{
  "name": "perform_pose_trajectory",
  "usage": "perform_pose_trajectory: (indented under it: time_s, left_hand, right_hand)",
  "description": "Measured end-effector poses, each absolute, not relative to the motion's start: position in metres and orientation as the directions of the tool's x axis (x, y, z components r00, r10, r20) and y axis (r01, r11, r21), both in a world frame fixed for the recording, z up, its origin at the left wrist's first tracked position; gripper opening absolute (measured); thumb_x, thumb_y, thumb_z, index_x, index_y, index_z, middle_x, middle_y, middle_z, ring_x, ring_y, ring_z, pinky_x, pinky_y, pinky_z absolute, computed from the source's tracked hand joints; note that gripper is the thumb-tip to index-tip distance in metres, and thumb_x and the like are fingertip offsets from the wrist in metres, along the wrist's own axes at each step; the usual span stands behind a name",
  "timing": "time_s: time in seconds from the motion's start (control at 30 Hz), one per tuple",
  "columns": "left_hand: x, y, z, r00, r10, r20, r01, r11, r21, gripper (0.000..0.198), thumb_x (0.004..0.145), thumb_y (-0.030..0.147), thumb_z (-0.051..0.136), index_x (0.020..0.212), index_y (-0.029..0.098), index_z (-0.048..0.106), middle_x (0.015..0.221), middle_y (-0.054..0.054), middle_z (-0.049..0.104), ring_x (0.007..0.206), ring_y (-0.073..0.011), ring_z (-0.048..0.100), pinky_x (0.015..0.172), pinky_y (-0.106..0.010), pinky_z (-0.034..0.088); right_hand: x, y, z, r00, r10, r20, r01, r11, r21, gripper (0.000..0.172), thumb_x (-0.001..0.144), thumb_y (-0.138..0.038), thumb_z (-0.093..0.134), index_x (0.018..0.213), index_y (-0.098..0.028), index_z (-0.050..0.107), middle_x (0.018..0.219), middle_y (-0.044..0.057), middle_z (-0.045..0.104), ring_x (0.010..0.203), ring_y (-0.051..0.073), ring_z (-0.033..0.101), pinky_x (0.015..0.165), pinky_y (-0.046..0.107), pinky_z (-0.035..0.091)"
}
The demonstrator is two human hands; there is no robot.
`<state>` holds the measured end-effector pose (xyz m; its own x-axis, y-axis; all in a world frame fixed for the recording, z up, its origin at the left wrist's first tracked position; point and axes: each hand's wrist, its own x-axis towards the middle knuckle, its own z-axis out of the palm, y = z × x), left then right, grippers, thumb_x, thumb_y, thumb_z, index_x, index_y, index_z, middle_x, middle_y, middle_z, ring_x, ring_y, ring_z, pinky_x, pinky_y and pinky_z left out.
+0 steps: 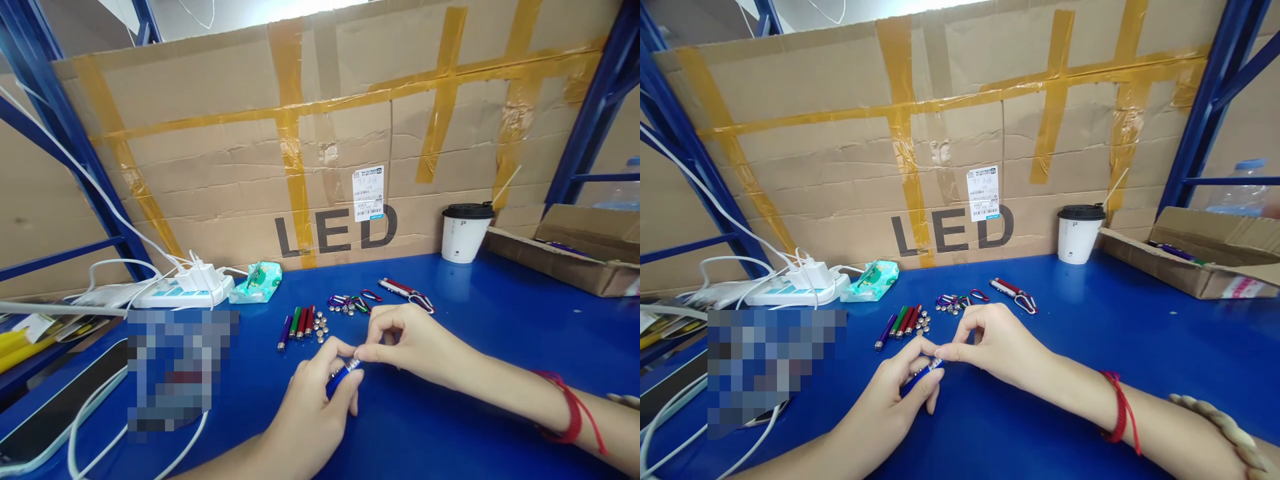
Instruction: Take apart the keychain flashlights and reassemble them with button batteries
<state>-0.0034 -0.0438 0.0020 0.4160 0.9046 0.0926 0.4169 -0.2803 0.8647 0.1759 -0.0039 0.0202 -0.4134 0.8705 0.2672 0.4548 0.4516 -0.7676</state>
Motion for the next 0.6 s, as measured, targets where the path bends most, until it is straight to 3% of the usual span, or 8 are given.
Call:
perform_pose_trajectory:
  time_s: [0.2, 0.6]
  left_hand:
    - [-0.0019, -0.0427, 0.0016, 0.412, 0.905, 0.109, 0.384, -0.281, 0.879, 0.011, 0.088, 0.029, 0.040, 0.085, 0.019, 0.043, 0.056, 0.005, 0.050, 0.054, -0.0116, 0.045, 0.054, -0.022, 0.032]
    - [-0.0011, -0.0406, 0.0023, 0.404, 0.911, 0.083, 0.318, -0.225, 0.921, 0.022, 0.088, 0.037, 0.041, 0.094, 0.017, 0.047, 0.053, 0.005, 0.046, 0.051, -0.0103, 0.042, 0.051, -0.021, 0.030]
  right_hand:
    - [0.1762, -0.0028, 0.0185, -0.424, 0.850, 0.312, 0.492, 0.506, -0.708, 0.038, 0.073, -0.050, 0.067, 0.057, -0.016, 0.064, 0.058, -0.001, 0.052, 0.050, 0.009, 0.041, 0.045, 0.021, 0.029]
    - [0.1757, -0.0023, 0.0133, -0.416, 0.853, 0.315, 0.543, 0.511, -0.666, 0.037, 0.078, -0.047, 0.063, 0.058, -0.017, 0.060, 0.062, -0.001, 0.054, 0.053, 0.010, 0.044, 0.048, 0.022, 0.030]
